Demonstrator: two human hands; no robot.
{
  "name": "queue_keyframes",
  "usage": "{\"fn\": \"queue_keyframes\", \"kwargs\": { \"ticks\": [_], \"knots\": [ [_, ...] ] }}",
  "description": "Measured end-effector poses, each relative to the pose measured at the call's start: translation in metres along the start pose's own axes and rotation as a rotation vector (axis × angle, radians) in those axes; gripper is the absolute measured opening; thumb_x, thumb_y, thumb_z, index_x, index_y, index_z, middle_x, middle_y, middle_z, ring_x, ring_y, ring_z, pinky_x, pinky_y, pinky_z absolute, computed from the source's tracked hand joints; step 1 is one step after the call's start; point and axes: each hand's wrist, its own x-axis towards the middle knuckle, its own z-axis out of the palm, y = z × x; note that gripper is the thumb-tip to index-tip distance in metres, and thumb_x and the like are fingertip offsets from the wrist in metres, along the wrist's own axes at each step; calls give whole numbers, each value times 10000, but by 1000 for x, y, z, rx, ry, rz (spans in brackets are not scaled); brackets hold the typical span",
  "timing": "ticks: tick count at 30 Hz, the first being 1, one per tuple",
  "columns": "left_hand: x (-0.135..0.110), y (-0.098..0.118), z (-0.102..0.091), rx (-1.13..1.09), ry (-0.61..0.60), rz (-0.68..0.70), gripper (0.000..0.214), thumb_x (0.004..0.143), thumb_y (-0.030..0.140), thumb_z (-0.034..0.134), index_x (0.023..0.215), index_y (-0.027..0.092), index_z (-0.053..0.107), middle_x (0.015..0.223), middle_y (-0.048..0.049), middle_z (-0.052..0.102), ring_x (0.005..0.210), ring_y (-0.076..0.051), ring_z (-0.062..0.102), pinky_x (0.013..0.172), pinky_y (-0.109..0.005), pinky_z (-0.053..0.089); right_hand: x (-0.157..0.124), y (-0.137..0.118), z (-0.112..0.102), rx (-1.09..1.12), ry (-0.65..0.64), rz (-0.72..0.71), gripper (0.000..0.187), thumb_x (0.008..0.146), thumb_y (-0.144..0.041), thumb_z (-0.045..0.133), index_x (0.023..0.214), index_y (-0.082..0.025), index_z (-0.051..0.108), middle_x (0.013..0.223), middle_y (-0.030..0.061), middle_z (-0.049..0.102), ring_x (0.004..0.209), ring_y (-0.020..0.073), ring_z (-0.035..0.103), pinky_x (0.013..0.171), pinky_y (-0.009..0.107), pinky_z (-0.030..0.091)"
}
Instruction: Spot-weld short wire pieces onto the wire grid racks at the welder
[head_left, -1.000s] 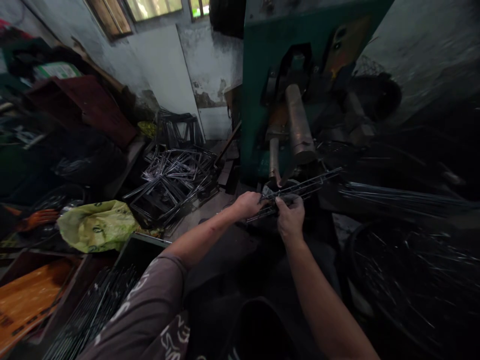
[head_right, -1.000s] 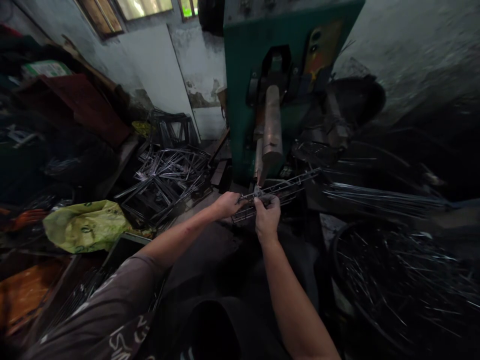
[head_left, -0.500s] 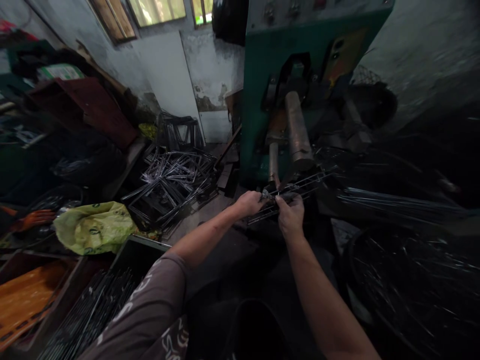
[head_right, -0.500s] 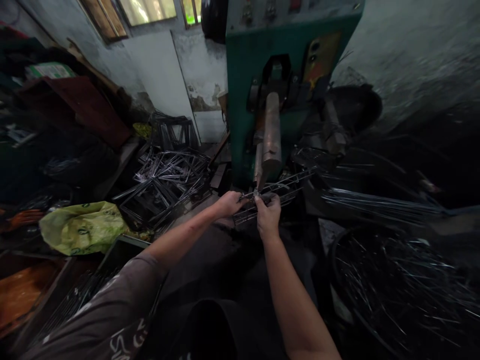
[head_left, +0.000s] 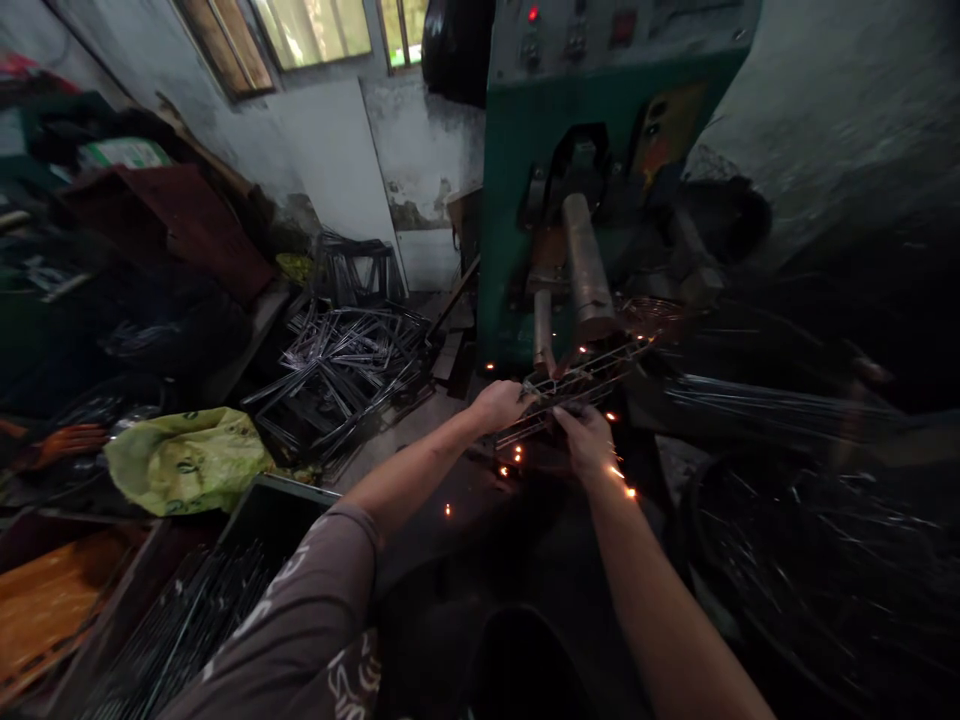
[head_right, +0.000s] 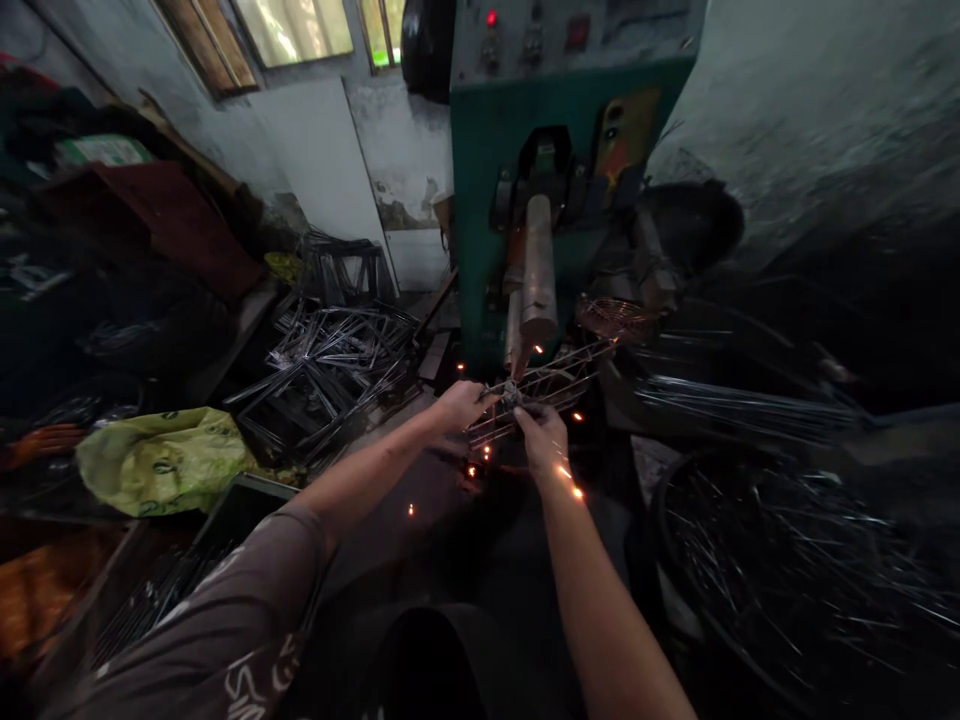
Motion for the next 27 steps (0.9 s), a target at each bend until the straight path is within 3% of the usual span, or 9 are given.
{"fn": "queue_keyframes", "kwargs": {
  "ticks": [6, 19, 23, 27],
  "knots": [
    [12, 9, 3, -2, 14, 23, 454, 902, 455, 405, 872, 116, 704, 840, -140, 698, 778, -200, 650, 677, -257, 454, 5, 23, -28, -202, -36, 199, 346, 467, -331, 729, 756, -184, 611, 653, 15, 652, 612, 187, 600, 575, 303, 498],
    [19, 14, 7, -44, 36, 38, 423, 905, 425, 417, 873, 113, 701, 823, -131, 699, 769, -189, 647, 687, -251, 453, 9, 37, -37, -379, -145, 121, 327, 494, -354, 706, 755, -168, 644, 726, 45, 667, 761, 243, 615, 735, 378, 493],
    [24, 13, 11, -80, 17, 28, 393, 906, 395, 428, 846, 118, 700, 779, -106, 691, 742, -175, 635, 683, -244, 448, 10, 33, -26, -371, -132, 79, 345, 533, -361, 687, 823, -182, 631, 803, 56, 674, 770, 236, 617, 723, 363, 500],
    [22, 15, 6, -69, 11, 55, 378, 890, 398, 447, 797, 123, 689, 758, -97, 673, 745, -179, 623, 677, -245, 437, 18, 15, 8, -302, -197, -115, 366, 600, -375, 603, 911, -183, 629, 931, 71, 670, 805, 216, 613, 735, 341, 499]
  ]
}}
